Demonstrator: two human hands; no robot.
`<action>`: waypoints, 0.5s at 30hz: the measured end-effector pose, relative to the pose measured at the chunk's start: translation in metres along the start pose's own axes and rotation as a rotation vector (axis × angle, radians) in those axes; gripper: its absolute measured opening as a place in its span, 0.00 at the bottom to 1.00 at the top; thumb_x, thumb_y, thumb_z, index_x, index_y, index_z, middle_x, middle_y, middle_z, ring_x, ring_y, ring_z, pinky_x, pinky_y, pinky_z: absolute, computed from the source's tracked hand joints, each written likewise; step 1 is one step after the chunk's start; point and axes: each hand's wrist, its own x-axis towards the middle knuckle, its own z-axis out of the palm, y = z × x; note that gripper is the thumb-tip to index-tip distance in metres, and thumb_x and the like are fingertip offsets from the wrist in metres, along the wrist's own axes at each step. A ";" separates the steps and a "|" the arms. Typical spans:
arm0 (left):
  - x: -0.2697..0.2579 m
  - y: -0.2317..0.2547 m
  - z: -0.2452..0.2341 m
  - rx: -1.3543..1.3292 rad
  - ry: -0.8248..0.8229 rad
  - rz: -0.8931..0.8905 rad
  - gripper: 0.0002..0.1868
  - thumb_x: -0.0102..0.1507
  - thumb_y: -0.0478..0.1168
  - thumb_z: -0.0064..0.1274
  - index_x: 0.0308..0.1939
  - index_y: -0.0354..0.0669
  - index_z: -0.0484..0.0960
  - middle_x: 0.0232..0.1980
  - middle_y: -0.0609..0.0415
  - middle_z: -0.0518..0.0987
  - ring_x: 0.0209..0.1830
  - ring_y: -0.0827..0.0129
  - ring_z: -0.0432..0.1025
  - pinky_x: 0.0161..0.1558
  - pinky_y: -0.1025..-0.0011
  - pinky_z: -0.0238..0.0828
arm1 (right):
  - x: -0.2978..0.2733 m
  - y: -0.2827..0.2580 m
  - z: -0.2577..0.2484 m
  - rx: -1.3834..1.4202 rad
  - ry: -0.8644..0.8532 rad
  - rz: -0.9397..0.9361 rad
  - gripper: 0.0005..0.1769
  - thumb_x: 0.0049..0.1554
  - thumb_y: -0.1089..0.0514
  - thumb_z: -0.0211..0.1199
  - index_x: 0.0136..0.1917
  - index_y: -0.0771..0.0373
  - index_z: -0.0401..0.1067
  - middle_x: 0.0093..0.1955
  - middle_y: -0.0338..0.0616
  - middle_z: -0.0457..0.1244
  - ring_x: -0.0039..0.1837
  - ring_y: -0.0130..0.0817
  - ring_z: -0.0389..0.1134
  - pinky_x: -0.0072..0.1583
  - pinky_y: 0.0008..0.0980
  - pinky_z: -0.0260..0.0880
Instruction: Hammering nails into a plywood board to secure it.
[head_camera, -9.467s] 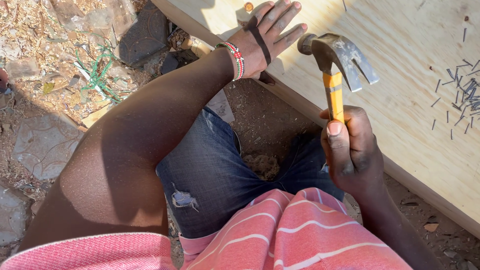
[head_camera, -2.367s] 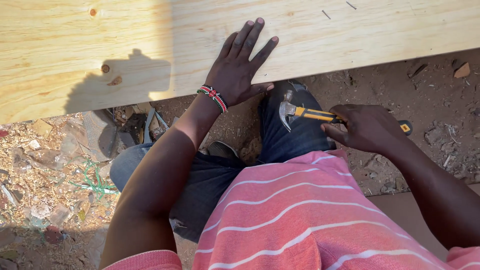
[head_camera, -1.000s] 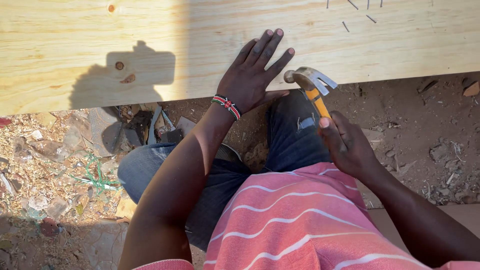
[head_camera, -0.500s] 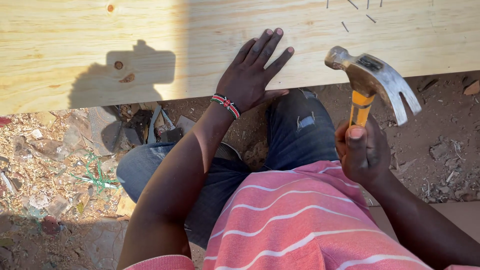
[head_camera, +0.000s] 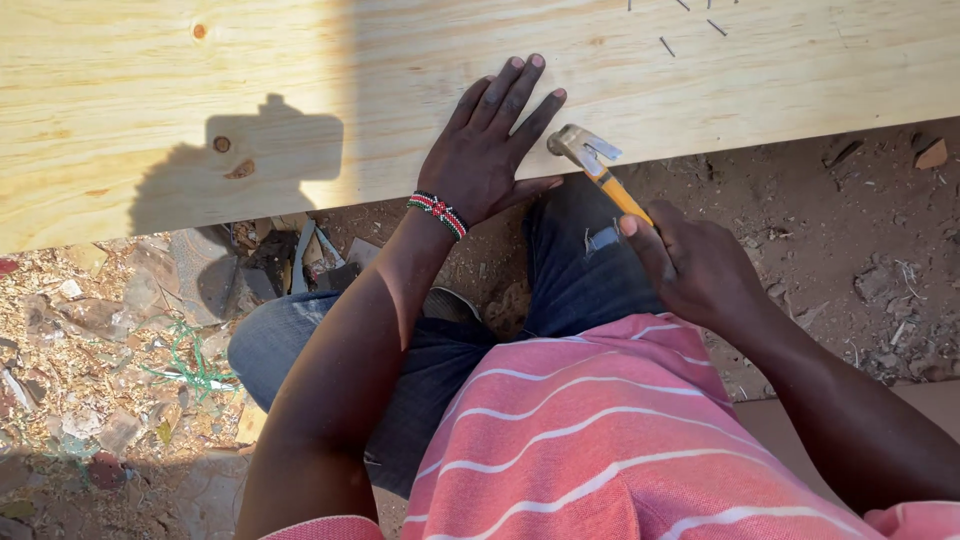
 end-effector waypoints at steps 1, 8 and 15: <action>0.001 0.000 0.001 0.007 0.003 0.006 0.48 0.71 0.76 0.47 0.82 0.50 0.59 0.83 0.47 0.45 0.84 0.57 0.40 0.80 0.58 0.43 | -0.001 0.001 0.003 0.004 0.010 -0.001 0.24 0.68 0.39 0.44 0.56 0.60 0.68 0.29 0.51 0.66 0.32 0.56 0.68 0.37 0.52 0.61; 0.005 0.004 0.002 0.011 -0.010 -0.043 0.50 0.67 0.75 0.54 0.83 0.56 0.57 0.84 0.51 0.43 0.84 0.60 0.38 0.81 0.59 0.42 | 0.005 0.004 0.006 -0.136 -0.148 0.087 0.31 0.66 0.33 0.41 0.62 0.57 0.69 0.35 0.53 0.70 0.35 0.56 0.72 0.40 0.51 0.67; 0.019 0.003 -0.004 -0.203 -0.052 -0.031 0.55 0.56 0.73 0.61 0.77 0.46 0.64 0.80 0.37 0.48 0.80 0.42 0.41 0.74 0.47 0.41 | -0.043 0.045 0.016 0.367 -0.080 0.289 0.23 0.63 0.40 0.51 0.51 0.60 0.74 0.36 0.44 0.71 0.35 0.38 0.70 0.40 0.37 0.63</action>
